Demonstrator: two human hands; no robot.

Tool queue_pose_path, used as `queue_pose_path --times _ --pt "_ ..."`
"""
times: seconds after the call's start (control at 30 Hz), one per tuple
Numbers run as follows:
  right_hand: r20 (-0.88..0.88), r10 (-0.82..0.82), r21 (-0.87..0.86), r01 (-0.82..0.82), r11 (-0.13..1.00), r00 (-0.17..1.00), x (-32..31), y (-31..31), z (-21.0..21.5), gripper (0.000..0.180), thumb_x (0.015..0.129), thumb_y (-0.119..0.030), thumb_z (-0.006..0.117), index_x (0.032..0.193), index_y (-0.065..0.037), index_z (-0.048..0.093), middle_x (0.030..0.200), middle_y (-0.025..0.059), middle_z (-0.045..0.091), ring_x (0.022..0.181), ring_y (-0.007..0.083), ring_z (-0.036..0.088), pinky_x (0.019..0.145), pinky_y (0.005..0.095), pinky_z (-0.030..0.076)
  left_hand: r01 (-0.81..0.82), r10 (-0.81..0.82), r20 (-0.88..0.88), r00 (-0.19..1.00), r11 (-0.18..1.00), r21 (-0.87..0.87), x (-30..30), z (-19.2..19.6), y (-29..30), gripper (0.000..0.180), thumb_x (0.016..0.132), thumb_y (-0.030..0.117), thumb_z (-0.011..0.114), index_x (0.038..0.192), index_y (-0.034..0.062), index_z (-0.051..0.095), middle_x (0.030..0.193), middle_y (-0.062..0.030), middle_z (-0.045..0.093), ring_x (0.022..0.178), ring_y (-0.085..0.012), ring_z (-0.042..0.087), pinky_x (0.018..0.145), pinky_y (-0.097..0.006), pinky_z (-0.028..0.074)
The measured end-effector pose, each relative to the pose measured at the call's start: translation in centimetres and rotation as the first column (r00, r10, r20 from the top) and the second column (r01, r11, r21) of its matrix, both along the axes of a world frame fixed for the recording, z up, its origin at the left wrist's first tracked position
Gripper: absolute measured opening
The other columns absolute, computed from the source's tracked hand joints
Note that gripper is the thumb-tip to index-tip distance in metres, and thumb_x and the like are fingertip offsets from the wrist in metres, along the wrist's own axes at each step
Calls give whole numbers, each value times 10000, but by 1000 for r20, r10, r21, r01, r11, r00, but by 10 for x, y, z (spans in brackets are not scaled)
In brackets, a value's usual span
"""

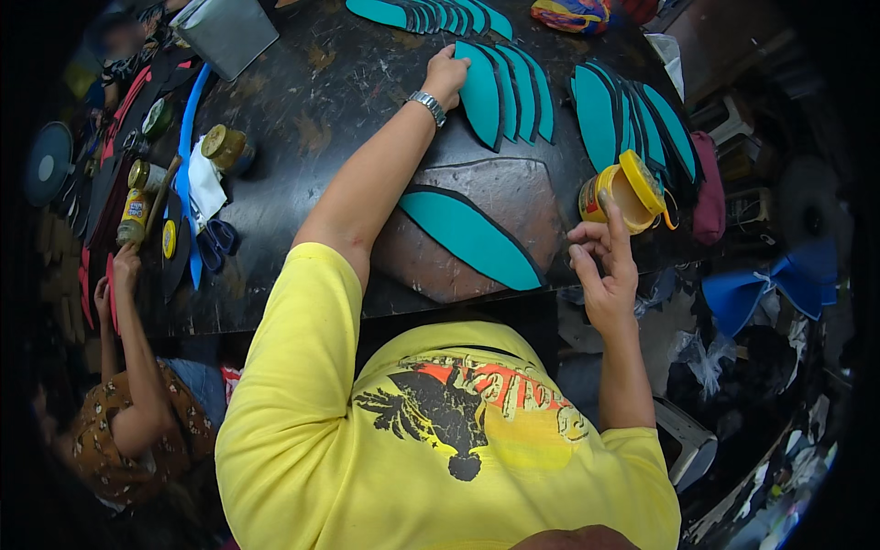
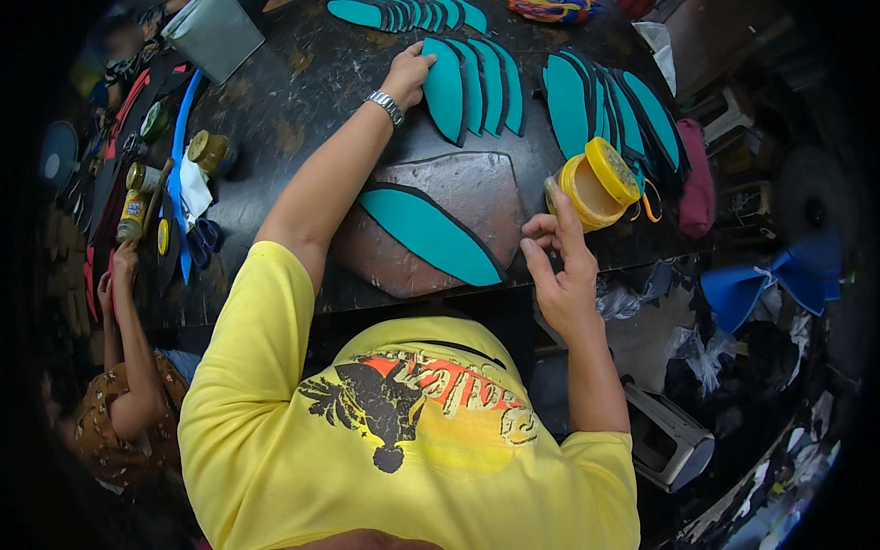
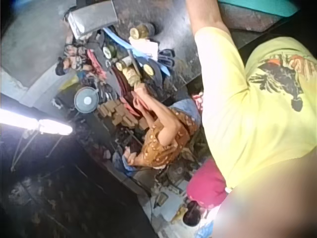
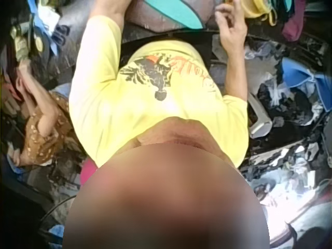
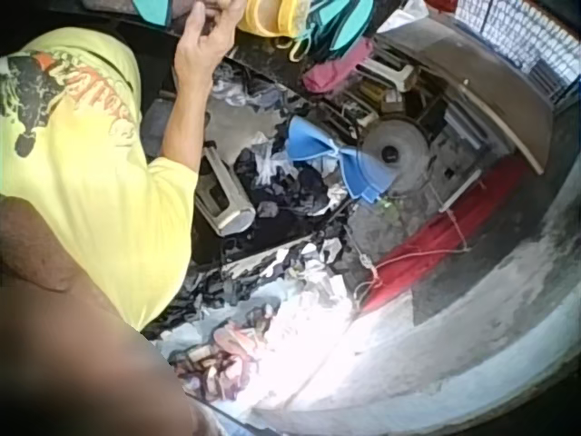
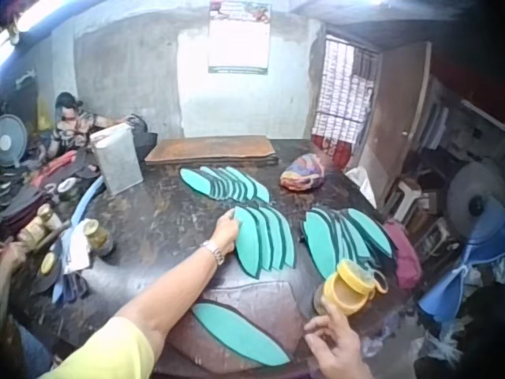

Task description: The person repeatedly picks teal foam pieces from a table, applies a beige paste from a yellow tub to the edges using a small stick, and places the pieces back on the table. The person handles the foam pieces one at a time and repeats the process throughout the clip.

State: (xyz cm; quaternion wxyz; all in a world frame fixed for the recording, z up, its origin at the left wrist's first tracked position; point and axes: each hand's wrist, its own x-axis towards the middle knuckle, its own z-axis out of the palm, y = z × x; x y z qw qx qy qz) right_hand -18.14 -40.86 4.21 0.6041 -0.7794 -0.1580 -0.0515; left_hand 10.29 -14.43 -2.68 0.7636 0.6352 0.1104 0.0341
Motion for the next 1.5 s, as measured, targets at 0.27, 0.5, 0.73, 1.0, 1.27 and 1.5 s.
queue_pose_path --times 0.27,0.5,0.73,1.0,1.27,1.5 --pt "84 -66 -71 72 995 994 0 -14 7 538 888 -17 650 1408 -56 516 1050 83 588 856 121 543 802 258 464 -111 -24 126 992 326 939 -17 17 -5 640 902 376 650 1415 75 415 1375 -300 452 1268 -501 453 1026 -564 416" --pt "575 -228 -602 595 532 785 15 -55 26 280 919 -355 654 1080 -145 745 1248 138 564 1218 317 469 1035 467 344 297 -811 133 570 355 886 -170 70 26 708 808 372 776 1402 90 514 1401 -185 521 1275 -324 529 1044 -422 441" --pt "521 -264 -771 581 261 811 28 -43 16 446 945 -544 543 1107 -180 745 1377 163 530 1371 367 371 1124 623 194 185 -755 13 656 177 967 -272 65 14 818 711 316 842 1420 121 484 1485 -158 432 1396 -358 373 1156 -505 297" --pt "577 -224 -757 617 213 785 -2 -39 12 345 920 -365 634 1188 -158 697 1381 151 523 1350 339 410 1113 585 265 6 -446 90 891 211 978 -282 61 49 730 685 306 855 1324 102 567 1256 -146 593 1210 -331 520 1017 -449 396" --pt "193 -267 -689 324 648 944 -28 -15 62 337 860 -88 676 1188 -155 715 1008 52 588 792 207 602 731 372 485 221 -439 -52 897 345 912 -269 66 45 456 667 200 864 1059 56 683 974 -92 622 945 -263 608 825 -358 476" --pt "335 101 -265 -10 964 937 -13 26 45 697 802 47 704 1445 -112 488 956 30 574 779 82 532 733 209 456 517 -563 -29 826 734 441 -276 76 20 244 741 145 847 890 37 687 821 17 653 756 -68 586 712 -234 471"
